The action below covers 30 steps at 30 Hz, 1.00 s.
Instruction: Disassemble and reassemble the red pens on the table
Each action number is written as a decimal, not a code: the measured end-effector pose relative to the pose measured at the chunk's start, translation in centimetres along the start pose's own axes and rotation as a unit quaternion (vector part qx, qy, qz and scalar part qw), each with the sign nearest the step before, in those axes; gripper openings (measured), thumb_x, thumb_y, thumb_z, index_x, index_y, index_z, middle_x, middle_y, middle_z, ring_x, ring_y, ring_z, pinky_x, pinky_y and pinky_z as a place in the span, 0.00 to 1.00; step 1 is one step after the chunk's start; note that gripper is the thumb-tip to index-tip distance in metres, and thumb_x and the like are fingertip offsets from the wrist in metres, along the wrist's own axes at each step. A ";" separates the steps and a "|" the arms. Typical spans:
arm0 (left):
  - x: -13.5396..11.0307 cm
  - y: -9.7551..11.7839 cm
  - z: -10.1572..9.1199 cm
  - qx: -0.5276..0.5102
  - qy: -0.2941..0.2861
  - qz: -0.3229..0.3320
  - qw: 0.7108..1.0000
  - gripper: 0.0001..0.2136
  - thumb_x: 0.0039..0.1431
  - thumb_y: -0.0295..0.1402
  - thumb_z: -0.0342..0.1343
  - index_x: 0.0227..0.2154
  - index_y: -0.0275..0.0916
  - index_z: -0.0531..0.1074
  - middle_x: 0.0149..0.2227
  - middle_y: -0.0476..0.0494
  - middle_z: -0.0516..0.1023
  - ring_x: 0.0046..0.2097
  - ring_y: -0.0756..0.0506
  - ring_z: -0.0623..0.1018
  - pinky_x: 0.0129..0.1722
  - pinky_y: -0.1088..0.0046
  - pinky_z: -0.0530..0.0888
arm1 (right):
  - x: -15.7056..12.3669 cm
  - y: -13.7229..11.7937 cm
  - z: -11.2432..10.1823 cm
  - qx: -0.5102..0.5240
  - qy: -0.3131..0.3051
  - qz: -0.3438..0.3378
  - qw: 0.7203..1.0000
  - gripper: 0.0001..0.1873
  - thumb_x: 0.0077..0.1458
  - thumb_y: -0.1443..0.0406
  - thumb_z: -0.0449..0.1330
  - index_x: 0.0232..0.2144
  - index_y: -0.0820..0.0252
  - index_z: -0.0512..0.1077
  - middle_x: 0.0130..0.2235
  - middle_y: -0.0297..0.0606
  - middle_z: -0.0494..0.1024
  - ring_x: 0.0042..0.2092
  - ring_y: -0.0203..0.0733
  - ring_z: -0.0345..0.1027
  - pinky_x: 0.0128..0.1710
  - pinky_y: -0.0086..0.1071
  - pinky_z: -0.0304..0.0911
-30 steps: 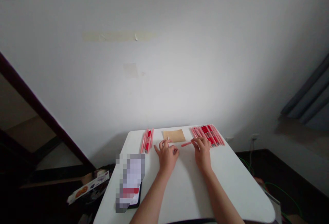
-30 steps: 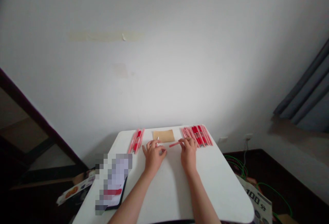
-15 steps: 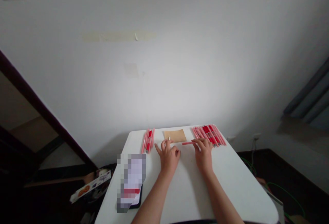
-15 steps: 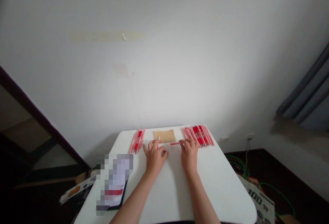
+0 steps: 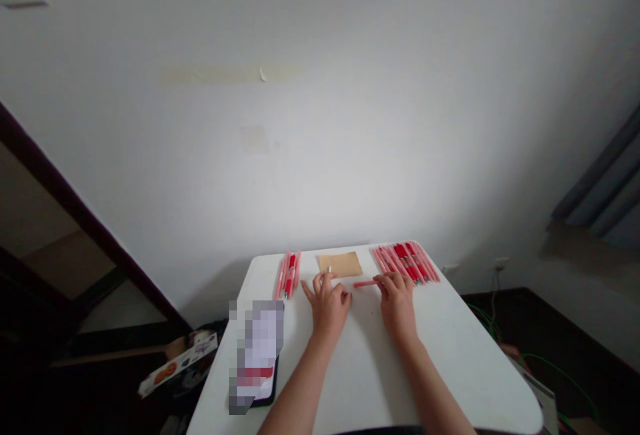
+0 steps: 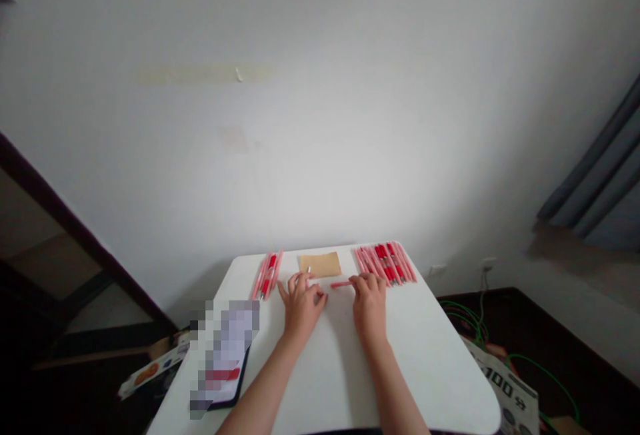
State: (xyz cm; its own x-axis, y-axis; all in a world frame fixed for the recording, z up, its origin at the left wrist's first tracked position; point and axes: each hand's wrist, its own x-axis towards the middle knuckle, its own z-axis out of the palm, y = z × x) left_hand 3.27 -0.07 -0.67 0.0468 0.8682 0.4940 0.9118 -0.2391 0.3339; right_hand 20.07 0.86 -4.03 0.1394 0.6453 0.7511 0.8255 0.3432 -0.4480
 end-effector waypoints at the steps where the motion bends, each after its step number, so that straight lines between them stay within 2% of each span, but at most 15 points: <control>1: 0.0 0.0 0.0 0.000 0.000 0.000 1.000 0.01 0.51 0.33 0.60 0.26 0.43 0.75 0.50 0.45 0.73 0.58 0.37 0.64 0.61 0.35 0.45 | 0.0 -0.2 -0.1 -0.006 0.000 -0.005 1.000 0.12 0.61 0.66 0.51 0.36 0.58 0.75 0.40 0.43 0.74 0.46 0.47 0.58 0.45 0.40 0.57; 5: 0.0 0.0 0.1 0.004 0.006 -0.001 1.000 0.01 0.50 0.32 0.60 0.25 0.43 0.75 0.50 0.45 0.73 0.58 0.38 0.64 0.61 0.35 0.46 | 0.0 -0.8 -0.6 -0.010 -0.029 -0.025 0.999 0.12 0.61 0.70 0.50 0.37 0.59 0.74 0.38 0.41 0.76 0.43 0.45 0.59 0.46 0.38 0.56; 12: 0.0 0.1 -0.2 0.004 0.015 0.002 1.000 0.02 0.49 0.32 0.62 0.25 0.43 0.74 0.49 0.46 0.74 0.57 0.38 0.65 0.61 0.35 0.47 | -0.3 -0.9 -0.4 -0.071 -0.074 0.009 0.995 0.16 0.59 0.70 0.51 0.44 0.58 0.75 0.38 0.42 0.76 0.45 0.47 0.59 0.47 0.39 0.55; 21: -0.1 0.1 -0.4 -0.004 0.019 0.002 1.000 0.02 0.49 0.32 0.62 0.25 0.43 0.74 0.49 0.45 0.74 0.56 0.38 0.66 0.60 0.35 0.46 | -0.3 -1.7 -1.1 -0.113 -0.095 0.044 0.988 0.12 0.54 0.71 0.55 0.34 0.56 0.79 0.38 0.42 0.75 0.45 0.48 0.59 0.43 0.37 0.53; 25: -0.1 -0.1 -0.5 -0.003 0.029 0.003 1.000 0.02 0.50 0.33 0.62 0.27 0.44 0.75 0.48 0.45 0.74 0.56 0.39 0.66 0.60 0.37 0.49 | -0.1 -2.4 -1.5 -0.140 -0.109 0.070 0.982 0.11 0.54 0.70 0.57 0.34 0.55 0.79 0.39 0.41 0.75 0.45 0.47 0.60 0.44 0.38 0.51; 30: 0.1 -0.8 -0.9 0.022 0.077 -0.012 0.997 0.06 0.55 0.36 0.56 0.27 0.43 0.76 0.48 0.44 0.74 0.57 0.38 0.65 0.60 0.42 0.52 | 0.2 -2.8 -1.7 -0.166 -0.138 0.091 0.972 0.12 0.56 0.69 0.55 0.36 0.55 0.78 0.40 0.41 0.75 0.47 0.46 0.60 0.47 0.38 0.50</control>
State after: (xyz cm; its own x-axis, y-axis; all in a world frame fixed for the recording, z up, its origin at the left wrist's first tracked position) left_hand 2.13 -0.23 -0.16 -0.0344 0.7955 0.6050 0.9292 -0.1975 0.3124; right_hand 18.76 -1.12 -1.82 0.1860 0.8489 0.4947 0.9382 -0.0040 -0.3460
